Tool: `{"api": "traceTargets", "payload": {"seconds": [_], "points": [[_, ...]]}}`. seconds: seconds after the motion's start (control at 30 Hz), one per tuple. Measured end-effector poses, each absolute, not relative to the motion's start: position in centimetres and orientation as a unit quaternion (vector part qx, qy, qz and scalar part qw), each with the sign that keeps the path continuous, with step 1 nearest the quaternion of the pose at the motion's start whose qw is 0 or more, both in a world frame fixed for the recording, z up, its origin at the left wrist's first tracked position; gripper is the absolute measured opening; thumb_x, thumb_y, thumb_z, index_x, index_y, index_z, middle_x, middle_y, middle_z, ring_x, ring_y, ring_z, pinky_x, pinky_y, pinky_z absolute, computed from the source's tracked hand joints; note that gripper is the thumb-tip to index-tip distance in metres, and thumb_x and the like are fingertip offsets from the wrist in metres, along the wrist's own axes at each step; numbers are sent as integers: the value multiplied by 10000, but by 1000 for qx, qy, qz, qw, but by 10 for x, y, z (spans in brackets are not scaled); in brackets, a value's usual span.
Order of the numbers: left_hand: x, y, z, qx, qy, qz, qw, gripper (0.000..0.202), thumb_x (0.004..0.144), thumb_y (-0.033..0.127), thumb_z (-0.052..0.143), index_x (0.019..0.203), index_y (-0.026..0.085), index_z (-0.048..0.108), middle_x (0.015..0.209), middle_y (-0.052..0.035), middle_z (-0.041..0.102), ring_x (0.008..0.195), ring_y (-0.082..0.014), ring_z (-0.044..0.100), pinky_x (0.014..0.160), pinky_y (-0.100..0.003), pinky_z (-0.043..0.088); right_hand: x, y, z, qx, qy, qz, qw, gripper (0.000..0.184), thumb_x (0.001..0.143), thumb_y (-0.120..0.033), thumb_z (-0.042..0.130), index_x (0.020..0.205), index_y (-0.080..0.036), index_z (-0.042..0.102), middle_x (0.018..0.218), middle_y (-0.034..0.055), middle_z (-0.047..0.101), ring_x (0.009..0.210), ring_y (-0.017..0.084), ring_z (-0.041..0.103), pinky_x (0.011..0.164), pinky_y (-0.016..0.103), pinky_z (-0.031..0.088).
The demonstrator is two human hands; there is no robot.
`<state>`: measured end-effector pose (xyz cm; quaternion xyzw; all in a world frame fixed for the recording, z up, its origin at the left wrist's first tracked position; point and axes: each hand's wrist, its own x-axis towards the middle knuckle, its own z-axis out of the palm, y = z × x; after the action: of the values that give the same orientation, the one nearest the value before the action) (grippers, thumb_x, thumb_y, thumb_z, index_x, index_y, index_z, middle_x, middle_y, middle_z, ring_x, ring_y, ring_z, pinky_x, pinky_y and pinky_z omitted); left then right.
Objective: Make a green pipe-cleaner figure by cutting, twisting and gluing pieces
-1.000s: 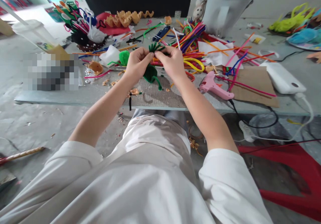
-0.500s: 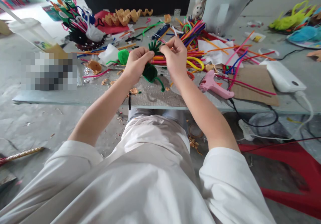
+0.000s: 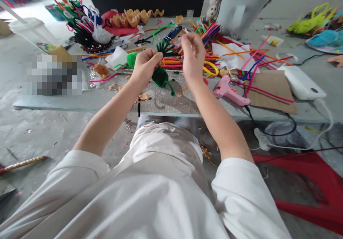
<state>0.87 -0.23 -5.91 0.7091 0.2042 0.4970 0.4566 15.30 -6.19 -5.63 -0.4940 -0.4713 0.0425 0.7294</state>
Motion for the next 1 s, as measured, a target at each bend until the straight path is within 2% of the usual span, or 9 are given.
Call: {"api": "traceTargets", "payload": {"seconds": [0.07,0.13,0.27,0.33,0.5,0.67,0.77,0.9,1.0], "points": [[8,0,-60,709,202,503,451,462,909,404,708,605,168,453,579,44,358,537,-49,344,569,-233,286,160,-62,-54,-494,-423,45,759,162,899,-435,428,820,-294,440,809,33,536,598,169,500,586,358,466],[8,1,-61,709,203,501,453,463,904,423,709,612,169,454,586,43,357,542,-51,353,577,-235,300,164,-64,-52,-499,-406,51,764,213,889,-505,471,826,-302,459,780,24,533,571,175,490,558,368,447],[9,2,-63,707,205,497,461,402,896,376,725,643,169,491,597,38,378,567,-68,408,610,-248,341,159,-69,-50,-515,-523,67,676,390,791,-709,663,838,-330,584,842,25,646,700,199,561,672,393,488],[10,3,-64,708,203,495,460,369,886,340,739,653,170,508,596,35,388,577,-77,425,617,-251,355,156,-68,-51,-520,-541,50,659,447,792,-769,625,796,-324,581,822,32,651,684,197,536,687,408,474],[11,3,-64,711,212,490,457,359,883,266,740,634,166,502,575,40,377,562,-74,419,616,-246,369,162,-67,-52,-528,-490,24,693,432,828,-777,567,806,-346,545,780,28,636,745,218,538,749,419,466],[10,3,-64,709,209,497,455,345,898,221,718,629,175,508,571,46,395,536,-67,389,599,-241,377,159,-72,-51,-542,-543,36,640,361,841,-722,623,828,-362,617,883,18,690,747,211,556,740,408,463],[10,5,-65,704,204,507,455,352,903,218,711,619,175,507,579,41,414,547,-69,407,605,-237,385,169,-70,-50,-552,-488,-25,675,470,841,-784,566,780,-320,604,773,40,671,724,217,560,717,405,491],[9,8,-66,704,197,507,457,337,915,255,697,632,166,538,608,30,467,557,-70,444,628,-243,400,186,-69,-49,-578,-445,-26,684,689,885,-861,301,540,-299,499,531,41,516,581,210,541,703,437,530],[9,9,-67,701,183,512,462,343,907,347,700,652,165,560,618,30,488,561,-70,473,637,-239,428,180,-70,-52,-558,-508,90,650,642,798,-875,499,589,-273,573,574,13,536,572,184,564,660,413,542]]}}
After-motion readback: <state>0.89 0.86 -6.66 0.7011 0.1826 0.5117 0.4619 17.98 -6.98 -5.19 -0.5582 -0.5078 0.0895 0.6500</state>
